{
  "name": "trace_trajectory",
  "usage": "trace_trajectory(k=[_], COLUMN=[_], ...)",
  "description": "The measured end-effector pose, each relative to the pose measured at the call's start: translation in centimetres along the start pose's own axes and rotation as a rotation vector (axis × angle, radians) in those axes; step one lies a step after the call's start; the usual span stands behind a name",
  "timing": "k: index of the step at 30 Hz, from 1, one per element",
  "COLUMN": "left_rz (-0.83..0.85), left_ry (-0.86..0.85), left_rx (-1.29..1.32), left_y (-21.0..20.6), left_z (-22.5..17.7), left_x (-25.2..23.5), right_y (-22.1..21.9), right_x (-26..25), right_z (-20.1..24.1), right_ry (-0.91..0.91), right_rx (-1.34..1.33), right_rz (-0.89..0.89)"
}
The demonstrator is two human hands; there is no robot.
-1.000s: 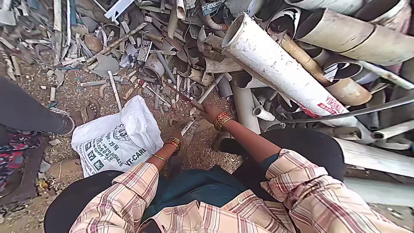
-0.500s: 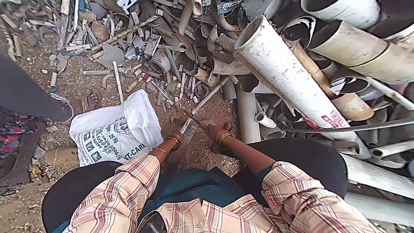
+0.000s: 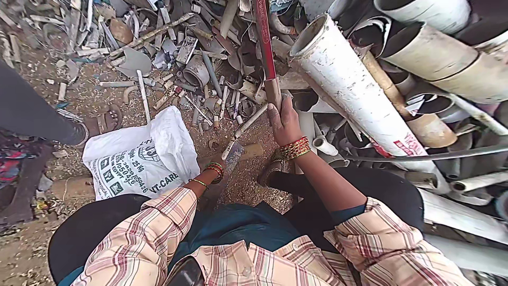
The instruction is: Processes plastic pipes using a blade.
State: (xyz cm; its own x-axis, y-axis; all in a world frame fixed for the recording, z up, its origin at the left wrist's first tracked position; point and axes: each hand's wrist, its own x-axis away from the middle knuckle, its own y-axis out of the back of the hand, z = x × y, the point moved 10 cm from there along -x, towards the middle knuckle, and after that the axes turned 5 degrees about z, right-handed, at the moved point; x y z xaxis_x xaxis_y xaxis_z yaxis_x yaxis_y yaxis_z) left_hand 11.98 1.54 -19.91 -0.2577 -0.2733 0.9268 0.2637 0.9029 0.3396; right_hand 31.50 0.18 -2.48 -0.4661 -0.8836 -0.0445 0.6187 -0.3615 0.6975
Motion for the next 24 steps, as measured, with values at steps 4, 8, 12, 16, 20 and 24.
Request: trace_trajectory(k=[4, 8, 12, 16, 20, 24], left_rz=[-0.029, 0.030, 0.060, 0.083, 0.016, 0.034], left_ry=[-0.025, 0.012, 0.007, -0.005, -0.009, -0.008], left_rx=[0.032, 0.143, 0.057, 0.040, 0.098, 0.120], left_y=[-1.0, -2.6, -2.2, -2.1, -2.4, -2.5], left_z=[0.1, 0.8, -0.4, -0.8, 0.4, 1.0], left_x=[-0.5, -2.8, -1.1, -0.9, -2.8, -3.1], right_y=[-1.2, -1.7, -1.5, -1.6, -2.0, -2.1], right_x=[0.2, 0.3, 0.2, 0.2, 0.3, 0.8], right_z=[-1.7, -1.9, -1.6, -1.7, -1.6, -0.9], right_ry=[-0.083, -0.079, -0.073, -0.054, -0.065, -0.065], right_rx=[-0.008, 0.003, -0.002, 0.003, 0.018, 0.070], right_rz=[0.091, 0.117, 0.106, 0.103, 0.131, 0.152])
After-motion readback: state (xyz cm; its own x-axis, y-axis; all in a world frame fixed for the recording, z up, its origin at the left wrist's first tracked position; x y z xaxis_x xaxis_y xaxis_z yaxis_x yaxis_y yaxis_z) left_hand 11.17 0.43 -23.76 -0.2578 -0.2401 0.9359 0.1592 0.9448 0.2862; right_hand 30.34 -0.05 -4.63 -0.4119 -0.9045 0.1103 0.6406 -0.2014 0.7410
